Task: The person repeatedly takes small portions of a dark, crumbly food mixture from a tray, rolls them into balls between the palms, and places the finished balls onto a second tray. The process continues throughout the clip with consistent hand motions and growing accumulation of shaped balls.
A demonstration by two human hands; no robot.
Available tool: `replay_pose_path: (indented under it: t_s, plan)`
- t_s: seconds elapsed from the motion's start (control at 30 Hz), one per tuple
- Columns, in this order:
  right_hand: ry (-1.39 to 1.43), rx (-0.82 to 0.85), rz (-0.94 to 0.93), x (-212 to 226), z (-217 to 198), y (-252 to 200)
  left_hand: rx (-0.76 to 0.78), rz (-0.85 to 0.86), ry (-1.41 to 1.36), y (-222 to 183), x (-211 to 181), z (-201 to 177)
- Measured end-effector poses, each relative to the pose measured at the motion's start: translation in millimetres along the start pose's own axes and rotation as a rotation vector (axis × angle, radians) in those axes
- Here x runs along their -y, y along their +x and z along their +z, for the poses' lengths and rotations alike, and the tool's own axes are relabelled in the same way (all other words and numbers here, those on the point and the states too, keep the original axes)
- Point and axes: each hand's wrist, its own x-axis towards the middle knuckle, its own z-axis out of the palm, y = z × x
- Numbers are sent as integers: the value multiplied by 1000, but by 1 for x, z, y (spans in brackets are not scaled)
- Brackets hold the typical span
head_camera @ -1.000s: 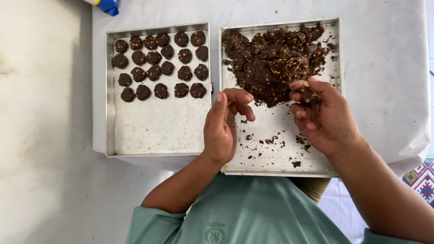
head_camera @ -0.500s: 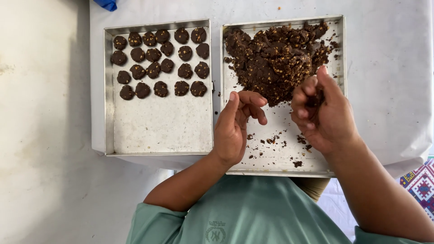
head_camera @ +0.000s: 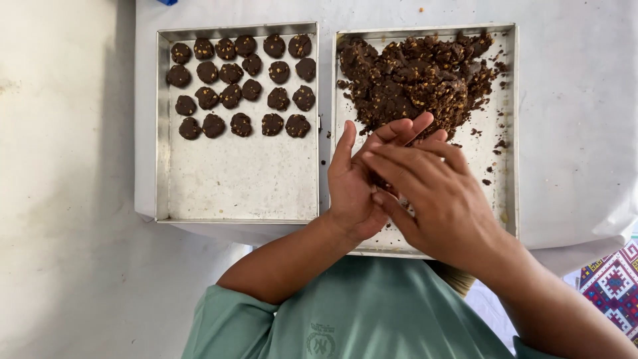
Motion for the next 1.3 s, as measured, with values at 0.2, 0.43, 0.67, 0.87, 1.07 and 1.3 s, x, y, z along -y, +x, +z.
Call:
replay_pose_path:
  t_s: [0.2,0.43,0.67,0.87,1.07,1.3]
  plan:
    - [-82,-63,-117,-16,9,-18,-333,20,29,7,0,-20]
    - [-35,-333,-178,-17,6,-23,-172,35,142,1,-11,10]
    - [15,-350,-199,-18,11,-21,-253,-12,257,0,-7,-2]
    - [-289,-170,-235,-8,13,-12,84,33,-38,-1,-4,-6]
    - [-260,-362,-297,-5,31,-24,4,-3,-152,-5,-2,-3]
    - [-223,-265,-216,-11,37,-39,-155,34,-86,-5,-1,-4]
